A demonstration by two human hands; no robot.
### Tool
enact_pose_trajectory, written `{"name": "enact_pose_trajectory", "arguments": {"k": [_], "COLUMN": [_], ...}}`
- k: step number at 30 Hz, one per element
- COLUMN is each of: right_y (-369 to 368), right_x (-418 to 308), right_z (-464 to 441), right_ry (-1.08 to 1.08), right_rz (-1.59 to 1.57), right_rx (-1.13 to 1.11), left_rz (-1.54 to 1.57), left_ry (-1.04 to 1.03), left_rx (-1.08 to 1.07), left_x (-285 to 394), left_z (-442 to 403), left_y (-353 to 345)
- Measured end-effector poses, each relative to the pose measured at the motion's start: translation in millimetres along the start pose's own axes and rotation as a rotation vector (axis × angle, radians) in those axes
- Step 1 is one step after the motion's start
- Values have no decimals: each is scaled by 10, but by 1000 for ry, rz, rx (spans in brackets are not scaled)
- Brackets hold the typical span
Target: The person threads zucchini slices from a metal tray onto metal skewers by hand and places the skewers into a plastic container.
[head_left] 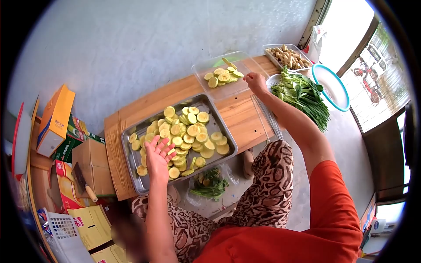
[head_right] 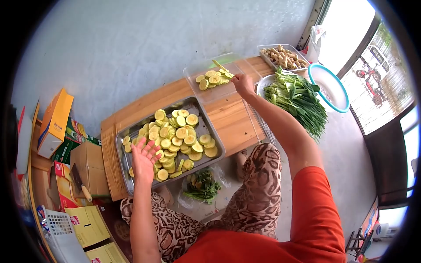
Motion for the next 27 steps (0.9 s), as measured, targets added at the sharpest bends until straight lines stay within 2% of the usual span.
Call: {"name": "enact_pose_trajectory", "arguments": {"k": [2,4,5,7,11,14,18,20,24,27], "right_y": [-85,-210,-261,-334,-270,-49,301,390,369,321], "right_x": [88,191,261,330,255,186,165,261,610,685], "right_z": [-130,-224,-221,-175,-47,136,613,942,1496,1685], "right_ry": [-3,95,90,148,168,268,201,156,96,32], "right_rz": [62,479,476,672,628,474,475,525,661,718], "right_rx": [8,-7,-10,-222,-225,-100,-210,-335,-521,-561], "left_rz": [4,-3,-2,-4,9,2,10,0,-33,-41], "left_ry": [-6,-6,1,13,6,-9,-28,-29,-58,-57], "left_rx": [-20,-2,-8,-12,-41,-42,-9,-10,5,17], "left_x": [-11,-4,-3,-16,-26,-19,-44,-64,-92,-130], "left_z": [-11,-6,-3,-16,-13,11,46,45,57,16], "left_y": [-4,-40,-50,-46,-54,-54,-10,50,59,99]}}
Point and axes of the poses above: each hand's wrist, its own z-axis away from the middle knuckle, its own y-axis out of the back of the hand, x = y × z, the point moved 1 cm from there along -z, towards the middle knuckle, and after that the axes turned 9 degrees about y, right-handed, at the moved point
